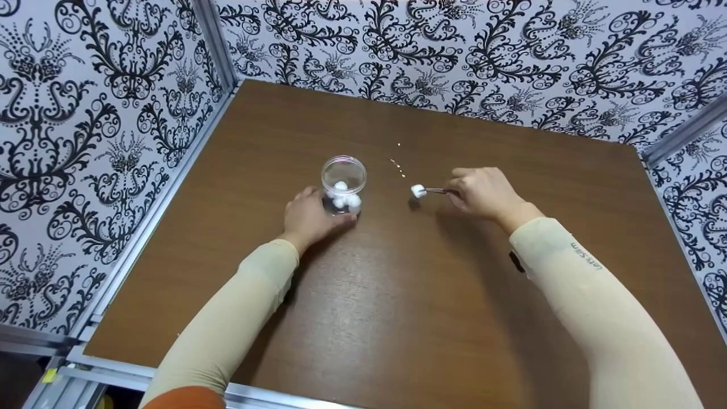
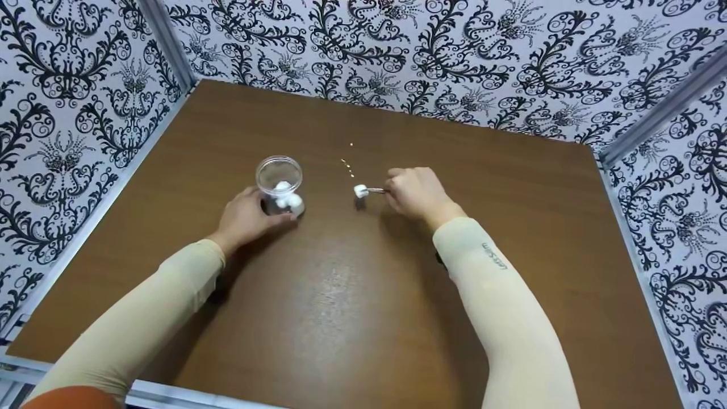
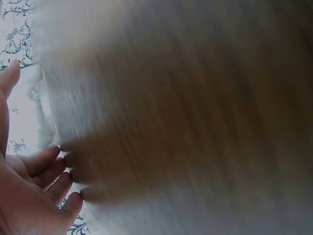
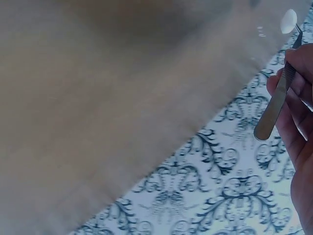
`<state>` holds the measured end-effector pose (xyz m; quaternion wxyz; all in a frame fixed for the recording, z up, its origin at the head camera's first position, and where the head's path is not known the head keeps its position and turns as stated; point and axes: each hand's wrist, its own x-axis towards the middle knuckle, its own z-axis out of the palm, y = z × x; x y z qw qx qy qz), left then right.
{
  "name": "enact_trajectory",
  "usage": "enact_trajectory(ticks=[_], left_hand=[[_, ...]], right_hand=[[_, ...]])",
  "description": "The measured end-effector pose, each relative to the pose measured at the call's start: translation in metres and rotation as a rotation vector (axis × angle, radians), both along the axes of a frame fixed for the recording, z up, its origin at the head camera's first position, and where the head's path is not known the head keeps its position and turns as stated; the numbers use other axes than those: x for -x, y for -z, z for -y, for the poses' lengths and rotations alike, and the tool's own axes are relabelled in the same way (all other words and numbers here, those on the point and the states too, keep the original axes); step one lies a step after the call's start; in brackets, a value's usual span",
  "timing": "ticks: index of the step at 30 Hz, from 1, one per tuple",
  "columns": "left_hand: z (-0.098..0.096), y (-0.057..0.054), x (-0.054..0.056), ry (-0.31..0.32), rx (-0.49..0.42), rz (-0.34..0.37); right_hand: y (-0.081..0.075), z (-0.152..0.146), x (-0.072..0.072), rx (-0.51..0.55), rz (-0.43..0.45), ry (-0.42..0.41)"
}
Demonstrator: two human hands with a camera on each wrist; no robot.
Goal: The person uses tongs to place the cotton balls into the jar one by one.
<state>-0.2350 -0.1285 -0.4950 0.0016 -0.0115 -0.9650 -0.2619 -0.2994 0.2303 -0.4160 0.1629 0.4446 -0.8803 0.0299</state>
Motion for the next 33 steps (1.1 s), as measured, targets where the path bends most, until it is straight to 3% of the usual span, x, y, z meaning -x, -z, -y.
enact_trajectory(ticks=[11, 15, 23, 33], left_hand=[[0.003, -0.003, -0.002, -0.005, -0.001, -0.008], [0.003, -0.002, -0.002, -0.006, -0.003, -0.013], [0.000, -0.002, -0.001, -0.011, -0.002, -0.012], [-0.002, -0.003, -0.001, -0.014, -0.011, -0.012]], right_hand=[[-0.056, 0.058, 0.003, 0.033, -0.098, -0.104], [-0.068, 0.083, 0.001, 0.053, -0.099, -0.141], [-0.061, 0.115, -0.001, 0.026, -0.056, -0.189], [-0.051, 0.122, 0.002, 0.005, -0.072, -0.220]])
